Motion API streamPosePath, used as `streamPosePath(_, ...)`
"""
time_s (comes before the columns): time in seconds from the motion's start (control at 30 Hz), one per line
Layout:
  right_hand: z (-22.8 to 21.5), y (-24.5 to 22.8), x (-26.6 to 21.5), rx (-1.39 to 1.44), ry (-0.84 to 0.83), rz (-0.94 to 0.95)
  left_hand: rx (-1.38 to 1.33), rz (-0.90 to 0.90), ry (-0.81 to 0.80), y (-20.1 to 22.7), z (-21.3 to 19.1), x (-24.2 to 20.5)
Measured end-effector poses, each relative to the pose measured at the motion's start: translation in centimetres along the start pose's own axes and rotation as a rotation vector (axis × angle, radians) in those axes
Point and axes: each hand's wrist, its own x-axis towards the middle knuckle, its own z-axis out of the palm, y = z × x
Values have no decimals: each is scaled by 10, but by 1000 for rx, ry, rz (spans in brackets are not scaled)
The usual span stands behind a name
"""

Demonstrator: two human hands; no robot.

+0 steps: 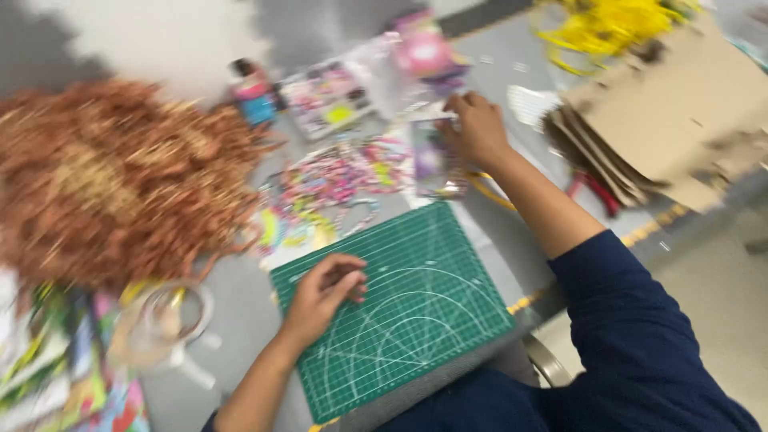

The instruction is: Folding a cardboard box, adding shredded paper filler, and placing a beaded accessory inside to prepare a gift.

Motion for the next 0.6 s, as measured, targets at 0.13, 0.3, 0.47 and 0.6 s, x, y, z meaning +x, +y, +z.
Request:
streamPosePath(0.13,-84,25,-33,-45,-204,121,79,2,-56,6,2,-3)
streamPosePath(0.3,-164,85,-83,-198,-102,370,124,3,-25,-5,-5,-4)
streamPosePath(0.47,-184,120,-119,-204,-346,656,119,-12,-2,2,-1,-3)
streamPosePath(0.6,-175,144,-133,-165,-329,648,98,-3,-3,1,-2,-3)
